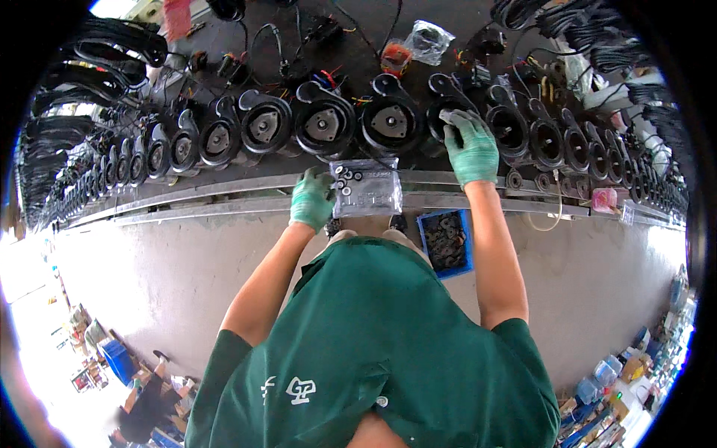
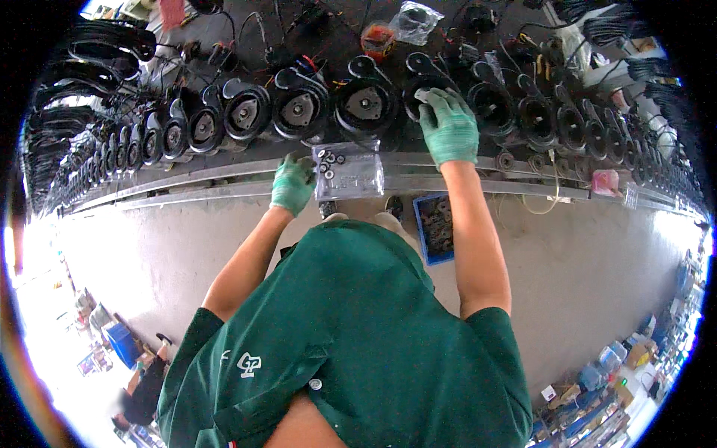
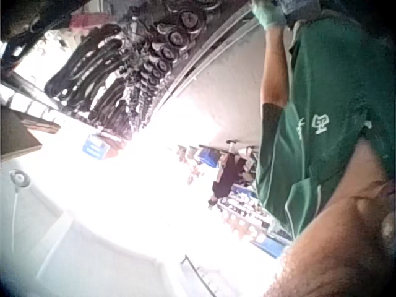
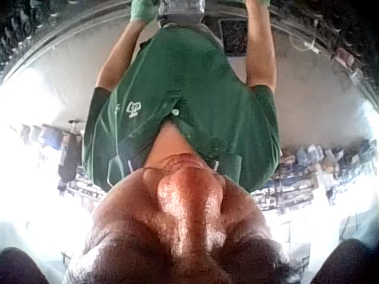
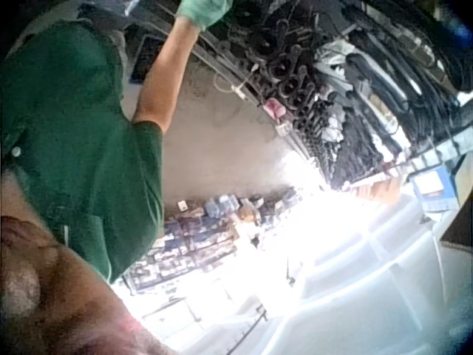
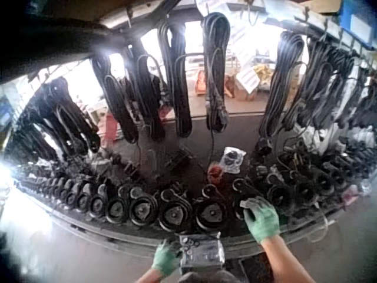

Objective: The person assembles small mechanical components by hand. They pick up circular metal parts from a blue bin and place them into larger black housings arranged on a workbench. The person also handles small washers and other hardware from a clear plastic container.

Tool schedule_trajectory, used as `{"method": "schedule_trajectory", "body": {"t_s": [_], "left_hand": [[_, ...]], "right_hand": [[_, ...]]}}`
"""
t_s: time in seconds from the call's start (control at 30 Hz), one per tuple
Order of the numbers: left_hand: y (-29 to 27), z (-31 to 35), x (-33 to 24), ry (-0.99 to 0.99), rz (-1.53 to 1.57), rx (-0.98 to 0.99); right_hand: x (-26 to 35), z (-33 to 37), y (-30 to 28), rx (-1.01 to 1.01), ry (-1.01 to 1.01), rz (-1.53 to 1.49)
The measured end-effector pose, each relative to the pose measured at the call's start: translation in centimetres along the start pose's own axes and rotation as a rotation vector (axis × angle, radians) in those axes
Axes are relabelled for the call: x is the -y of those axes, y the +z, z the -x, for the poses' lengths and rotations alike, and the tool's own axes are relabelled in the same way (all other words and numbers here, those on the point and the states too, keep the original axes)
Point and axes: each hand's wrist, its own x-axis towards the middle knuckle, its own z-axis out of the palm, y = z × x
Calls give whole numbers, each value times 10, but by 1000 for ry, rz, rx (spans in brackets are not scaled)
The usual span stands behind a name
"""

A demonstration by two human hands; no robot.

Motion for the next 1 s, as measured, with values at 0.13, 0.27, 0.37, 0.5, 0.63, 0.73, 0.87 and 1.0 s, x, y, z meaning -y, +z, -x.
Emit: {"method": "schedule_trajectory", "body": {"t_s": [0.13,0.27,0.37,0.5,0.63,0.73,0.87,1.0], "left_hand": [[0,-10,-15,56,-149,133],[10,-13,-16,119,-264,169],[3,-17,-34,130,-300,228],[12,-20,-26,178,-319,219],[13,-19,-23,194,-388,224],[6,-21,-34,168,-348,202],[4,-18,-39,109,-244,92],[-12,-14,-51,147,-77,-69]], "right_hand": [[13,14,-20,-32,-31,-27],[5,63,-42,-71,417,-265],[-45,120,-34,2,745,-206],[-97,148,-21,336,862,72],[-100,133,-1,505,929,189],[-117,131,20,524,949,219],[-120,128,32,470,928,190],[-120,138,30,382,1003,-134]]}}
